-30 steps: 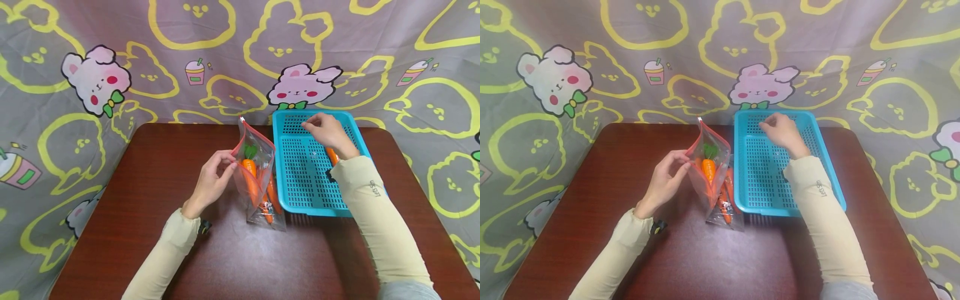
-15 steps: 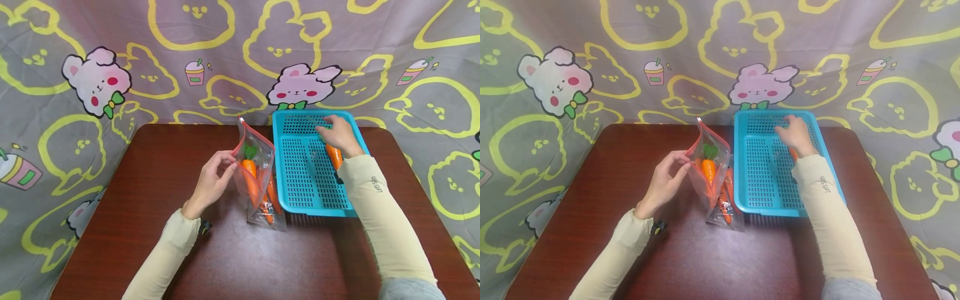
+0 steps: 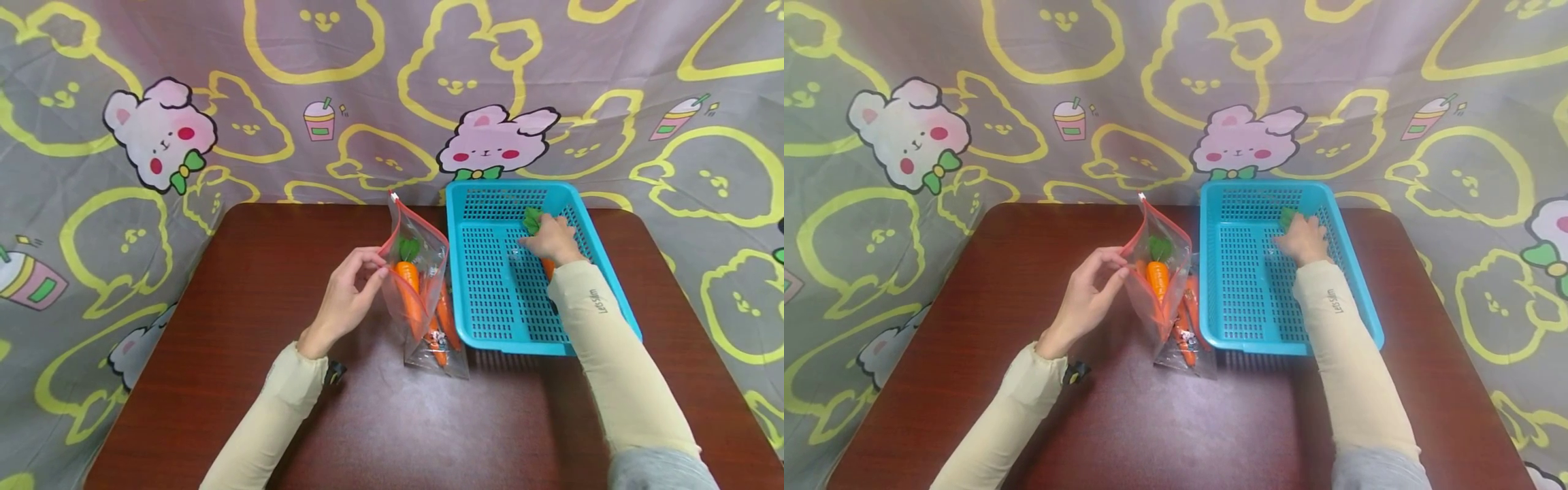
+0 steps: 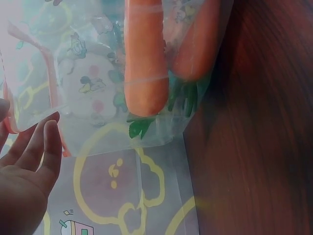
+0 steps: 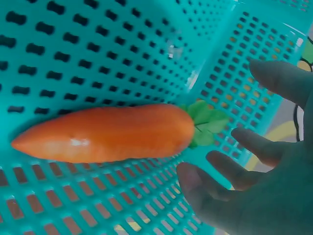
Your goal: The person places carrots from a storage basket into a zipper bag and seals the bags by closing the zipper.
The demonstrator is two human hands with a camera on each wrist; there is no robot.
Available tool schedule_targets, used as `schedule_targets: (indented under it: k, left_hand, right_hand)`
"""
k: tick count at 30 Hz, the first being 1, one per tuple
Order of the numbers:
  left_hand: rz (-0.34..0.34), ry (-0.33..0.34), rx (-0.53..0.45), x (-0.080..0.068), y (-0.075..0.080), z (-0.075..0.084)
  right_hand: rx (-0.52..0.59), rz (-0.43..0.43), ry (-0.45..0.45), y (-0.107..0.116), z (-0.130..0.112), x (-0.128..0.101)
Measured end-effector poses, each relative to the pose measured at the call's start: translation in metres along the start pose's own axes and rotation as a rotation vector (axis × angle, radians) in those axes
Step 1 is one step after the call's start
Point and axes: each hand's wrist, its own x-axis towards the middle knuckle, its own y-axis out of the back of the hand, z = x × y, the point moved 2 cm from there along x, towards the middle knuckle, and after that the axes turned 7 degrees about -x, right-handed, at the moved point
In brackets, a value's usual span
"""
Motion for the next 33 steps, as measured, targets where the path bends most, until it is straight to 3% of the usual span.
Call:
schedule_targets:
  k: [10, 27, 33]
  left_hand:
    - [-0.003, 0.001, 0.016, -0.002, 0.001, -0.001]
    - [-0.007, 0.028, -0.010, 0.000, 0.001, 0.001]
    - [-0.011, 0.008, -0.005, 0.000, 0.001, -0.001]
  right_hand:
    - [0.005, -0.042, -0.037, -0.013, 0.005, 0.003]
    - [-0.007, -0.088, -0.057, -0.015, 0.004, 0.006]
    - [-0.010, -0.160, -0.036, -0.019, 0.003, 0.004]
